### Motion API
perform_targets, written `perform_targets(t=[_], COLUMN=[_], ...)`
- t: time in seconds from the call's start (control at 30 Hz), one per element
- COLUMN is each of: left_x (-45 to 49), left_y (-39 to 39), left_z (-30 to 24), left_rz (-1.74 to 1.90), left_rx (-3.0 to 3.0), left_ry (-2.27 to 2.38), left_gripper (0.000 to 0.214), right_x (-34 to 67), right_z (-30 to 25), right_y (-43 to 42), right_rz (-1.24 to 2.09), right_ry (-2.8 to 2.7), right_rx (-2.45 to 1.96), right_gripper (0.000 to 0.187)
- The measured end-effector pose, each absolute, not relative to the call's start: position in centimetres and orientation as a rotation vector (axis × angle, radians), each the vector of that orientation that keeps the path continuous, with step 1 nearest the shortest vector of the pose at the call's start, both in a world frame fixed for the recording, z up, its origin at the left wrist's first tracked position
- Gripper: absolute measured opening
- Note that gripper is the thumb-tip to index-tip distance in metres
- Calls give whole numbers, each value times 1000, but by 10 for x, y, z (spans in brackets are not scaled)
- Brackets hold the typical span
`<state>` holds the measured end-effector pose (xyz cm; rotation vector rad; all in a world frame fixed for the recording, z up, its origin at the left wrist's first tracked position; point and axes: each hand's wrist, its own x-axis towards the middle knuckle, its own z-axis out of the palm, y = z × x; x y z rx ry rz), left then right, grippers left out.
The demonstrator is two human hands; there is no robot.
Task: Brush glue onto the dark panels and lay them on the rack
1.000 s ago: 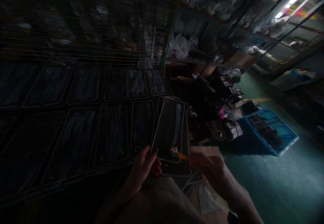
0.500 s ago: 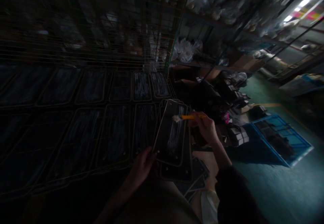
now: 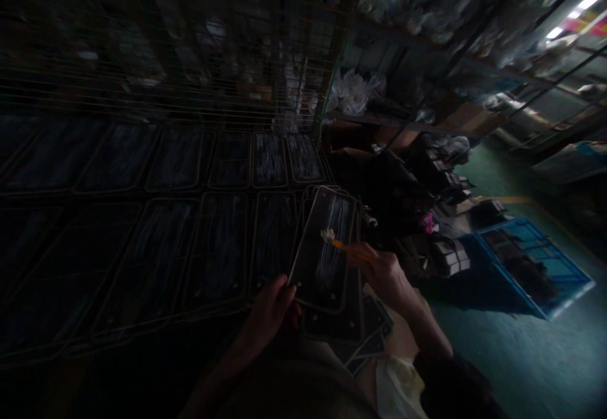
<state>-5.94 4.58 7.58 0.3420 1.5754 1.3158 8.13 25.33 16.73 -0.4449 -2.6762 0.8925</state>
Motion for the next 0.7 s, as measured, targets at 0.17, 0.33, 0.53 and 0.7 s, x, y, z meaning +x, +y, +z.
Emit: perform_targets(t=[0.17, 0.33, 0.53, 0.7], left_x=[-61, -63, -69, -67], left_y=[47, 41, 39, 41], left_z=[81, 79, 74, 76], left_rz=[1269, 1260, 1367, 1339], left_rx=[353, 416, 519, 445], left_ry=[1489, 1581, 1730, 1587], left_gripper=[38, 39, 35, 38], right_x=[92, 43, 16, 51], right_z=[190, 165, 135, 145], right_y=[247, 292, 302, 255], right_rz=[1234, 971, 715, 939], right_ry=[-2607, -2379, -2537, -2628], right_rx=[-515, -579, -470, -385], right_gripper=[25, 27, 22, 23])
